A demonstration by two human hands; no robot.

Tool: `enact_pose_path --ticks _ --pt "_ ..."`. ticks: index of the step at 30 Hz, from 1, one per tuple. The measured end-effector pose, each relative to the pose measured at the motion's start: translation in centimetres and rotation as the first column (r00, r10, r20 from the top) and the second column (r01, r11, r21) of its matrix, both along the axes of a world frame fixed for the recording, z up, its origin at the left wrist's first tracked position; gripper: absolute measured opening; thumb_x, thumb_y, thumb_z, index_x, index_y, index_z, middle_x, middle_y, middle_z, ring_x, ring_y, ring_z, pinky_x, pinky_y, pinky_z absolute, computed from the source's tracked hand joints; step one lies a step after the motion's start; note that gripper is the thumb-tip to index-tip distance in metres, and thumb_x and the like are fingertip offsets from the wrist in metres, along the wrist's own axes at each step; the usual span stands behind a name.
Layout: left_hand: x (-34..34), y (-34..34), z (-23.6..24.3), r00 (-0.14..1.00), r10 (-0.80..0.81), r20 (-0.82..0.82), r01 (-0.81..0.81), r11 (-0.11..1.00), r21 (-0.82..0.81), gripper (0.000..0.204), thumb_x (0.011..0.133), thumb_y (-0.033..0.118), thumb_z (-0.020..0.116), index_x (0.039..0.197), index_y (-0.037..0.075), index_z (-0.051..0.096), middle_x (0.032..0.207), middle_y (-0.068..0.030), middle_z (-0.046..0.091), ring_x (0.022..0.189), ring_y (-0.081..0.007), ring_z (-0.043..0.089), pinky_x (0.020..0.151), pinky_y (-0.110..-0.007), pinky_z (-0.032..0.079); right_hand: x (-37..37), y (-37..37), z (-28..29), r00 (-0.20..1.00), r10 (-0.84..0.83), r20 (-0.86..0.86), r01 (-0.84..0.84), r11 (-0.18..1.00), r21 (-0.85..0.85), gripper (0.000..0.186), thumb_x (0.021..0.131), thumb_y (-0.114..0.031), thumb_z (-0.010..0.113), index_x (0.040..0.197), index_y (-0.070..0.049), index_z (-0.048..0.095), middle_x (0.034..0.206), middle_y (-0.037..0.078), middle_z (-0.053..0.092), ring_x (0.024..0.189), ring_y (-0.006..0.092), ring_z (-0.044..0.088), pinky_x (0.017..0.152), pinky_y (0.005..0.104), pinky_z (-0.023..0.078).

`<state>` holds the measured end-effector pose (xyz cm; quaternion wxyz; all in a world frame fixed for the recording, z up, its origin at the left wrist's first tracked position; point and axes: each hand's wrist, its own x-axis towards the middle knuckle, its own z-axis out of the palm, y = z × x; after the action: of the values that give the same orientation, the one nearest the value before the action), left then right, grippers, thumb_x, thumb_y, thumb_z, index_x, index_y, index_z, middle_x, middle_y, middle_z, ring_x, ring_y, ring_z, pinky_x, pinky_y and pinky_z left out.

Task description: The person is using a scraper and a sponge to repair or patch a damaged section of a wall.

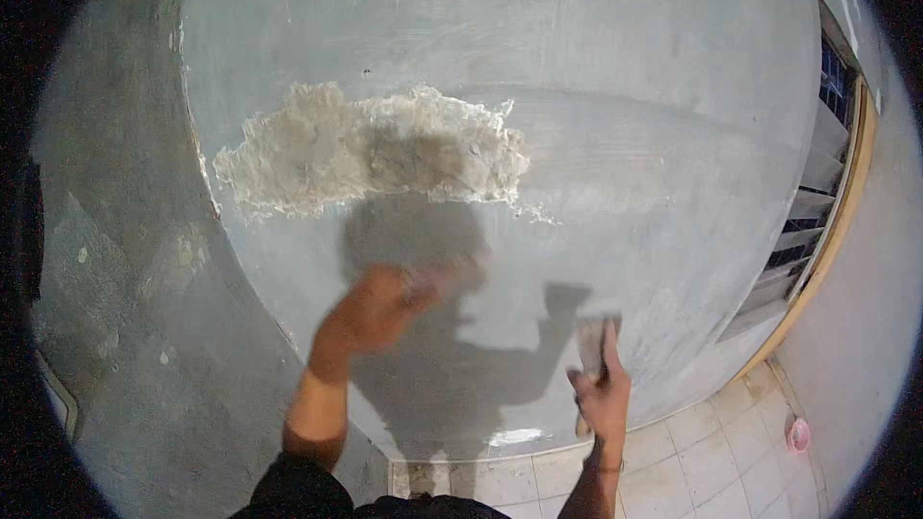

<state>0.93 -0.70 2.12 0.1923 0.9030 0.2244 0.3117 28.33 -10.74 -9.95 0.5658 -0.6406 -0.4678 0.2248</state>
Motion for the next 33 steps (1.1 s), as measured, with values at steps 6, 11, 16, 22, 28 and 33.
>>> enact_pose_path --ticks 6,11,16,22,28,33 --pt "-0.3 4.9 5.3 0.842 0.286 0.458 -0.538 0.522 0.662 0.036 0.088 0.011 0.053 0.123 0.007 0.054 0.129 -0.0129 0.051 0.120 -0.0340 0.048 0.096 -0.047 0.041 -6.8 6.2 13.0 0.809 -0.057 0.585 -0.208 0.903 0.376 0.070 0.078 -0.012 0.067 0.140 -0.010 0.035 0.075 0.020 0.061 0.066 0.0332 0.054 0.067 0.0333 0.046" --pt "1.7 10.1 6.7 0.774 0.469 0.426 -0.550 0.162 0.819 0.047 0.078 0.008 0.059 0.125 0.007 0.051 0.137 -0.0079 0.042 0.130 -0.0331 0.034 0.106 -0.052 0.027 -8.2 11.3 16.2 0.763 -0.284 0.581 -0.072 0.856 0.512 0.061 0.082 -0.026 0.065 0.135 -0.006 0.041 0.078 0.025 0.061 0.072 0.0399 0.056 0.067 0.0410 0.047" --pt "2.1 11.6 5.7 0.820 0.341 0.460 -0.555 0.278 0.784 0.060 0.072 -0.003 0.057 0.130 0.008 0.046 0.142 -0.0063 0.037 0.136 -0.0327 0.025 0.108 -0.057 0.020 -9.6 14.3 16.0 0.836 -0.313 0.451 0.057 0.866 0.496 0.056 0.088 -0.034 0.058 0.134 -0.005 0.043 0.071 0.027 0.060 0.068 0.0416 0.060 0.062 0.0474 0.047" --pt "1.5 11.6 5.7 0.823 0.363 0.436 -0.547 0.303 0.781 0.062 0.071 -0.002 0.056 0.131 0.010 0.046 0.143 -0.0048 0.038 0.137 -0.0317 0.025 0.108 -0.057 0.019 -9.9 13.5 17.6 0.801 -0.338 0.493 0.131 0.904 0.408 0.054 0.090 -0.038 0.052 0.135 -0.010 0.042 0.075 0.029 0.061 0.073 0.0446 0.062 0.063 0.0499 0.049" --pt "1.2 12.3 5.7 0.822 0.367 0.435 -0.543 0.278 0.792 0.058 0.074 0.005 0.057 0.131 0.012 0.046 0.143 -0.0020 0.038 0.137 -0.0296 0.027 0.108 -0.057 0.019 -8.8 13.1 17.9 0.726 -0.386 0.569 0.149 0.896 0.418 0.051 0.090 -0.037 0.054 0.132 -0.009 0.046 0.074 0.028 0.061 0.073 0.0448 0.061 0.063 0.0484 0.048" --pt "1.4 12.4 5.5 0.819 0.344 0.460 -0.556 0.270 0.786 0.055 0.076 0.006 0.057 0.129 0.012 0.049 0.143 -0.0008 0.039 0.136 -0.0292 0.028 0.108 -0.057 0.020 -8.3 13.2 18.0 0.713 -0.397 0.578 0.149 0.891 0.428 0.051 0.089 -0.038 0.054 0.132 -0.011 0.047 0.074 0.028 0.061 0.074 0.0463 0.060 0.064 0.0491 0.048"
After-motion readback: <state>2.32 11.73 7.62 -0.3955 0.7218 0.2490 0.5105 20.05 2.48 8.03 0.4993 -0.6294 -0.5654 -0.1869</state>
